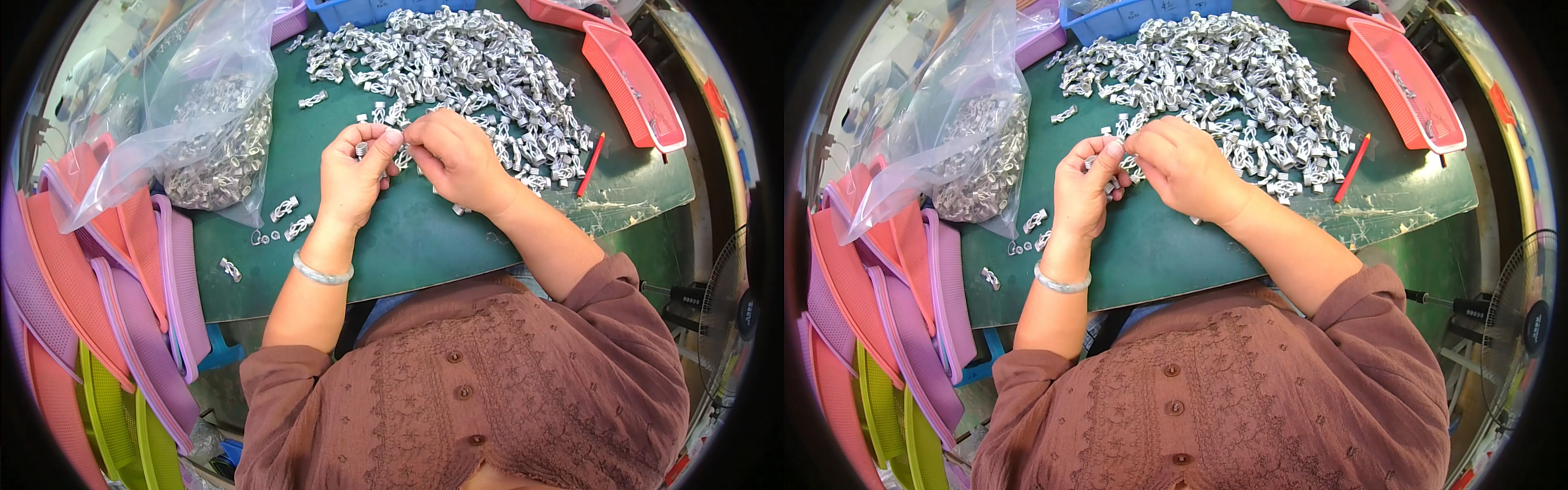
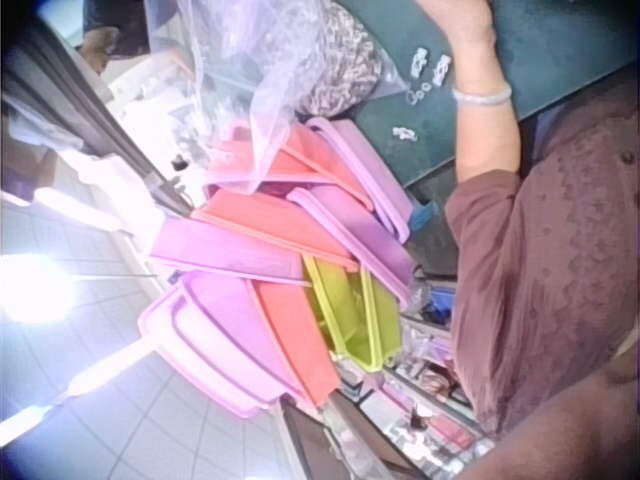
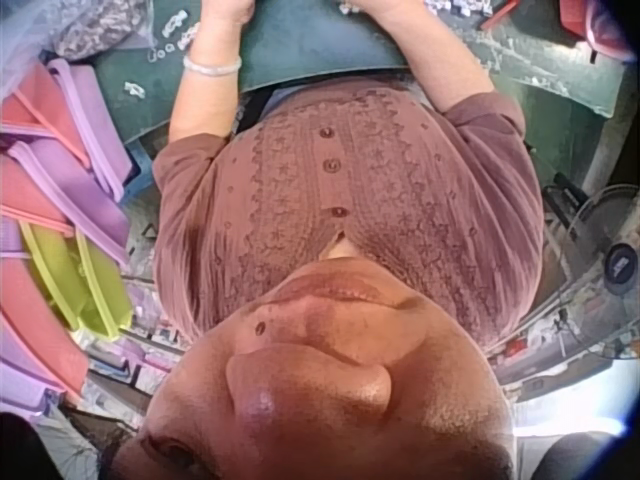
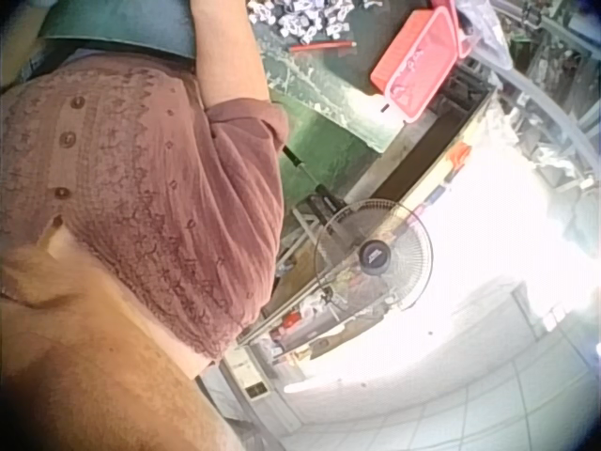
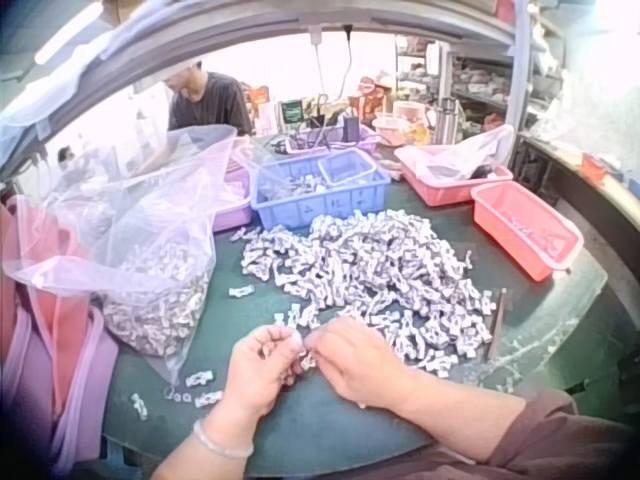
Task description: The person sorts through a pile of small metal clips on a green workbench, picking them up individually, and uses a red pen to mark specific ones.
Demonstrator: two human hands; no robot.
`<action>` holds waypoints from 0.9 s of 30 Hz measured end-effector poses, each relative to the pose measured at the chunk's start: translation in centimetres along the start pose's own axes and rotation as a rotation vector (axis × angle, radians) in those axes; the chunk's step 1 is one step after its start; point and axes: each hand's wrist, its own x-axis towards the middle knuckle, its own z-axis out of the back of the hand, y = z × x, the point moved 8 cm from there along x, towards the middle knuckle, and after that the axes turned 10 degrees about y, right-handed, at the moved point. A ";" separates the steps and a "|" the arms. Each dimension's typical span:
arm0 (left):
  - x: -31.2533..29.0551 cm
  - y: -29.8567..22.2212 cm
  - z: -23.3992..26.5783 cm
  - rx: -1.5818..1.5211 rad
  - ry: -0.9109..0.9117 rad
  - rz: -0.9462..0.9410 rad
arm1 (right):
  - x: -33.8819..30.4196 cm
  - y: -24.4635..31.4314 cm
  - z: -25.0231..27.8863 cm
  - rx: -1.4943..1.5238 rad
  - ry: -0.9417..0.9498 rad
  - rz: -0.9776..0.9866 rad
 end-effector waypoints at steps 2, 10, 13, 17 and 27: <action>0.0 -0.1 0.1 0.047 -0.007 -0.005 | 0.0 0.6 0.1 -0.012 0.011 0.045; 0.2 -0.4 -0.3 -0.008 0.055 -0.108 | 0.1 1.0 0.1 0.031 0.009 0.082; -0.2 -1.8 -0.8 0.166 0.064 -0.307 | -0.1 -0.4 0.0 0.131 0.002 -0.062; -1.0 -2.9 -1.6 0.381 0.088 -0.539 | -0.9 -2.4 -0.9 0.362 0.062 -0.286; -2.4 -5.0 -3.1 0.614 0.116 -0.767 | -1.0 -2.6 -1.5 0.378 0.119 -0.272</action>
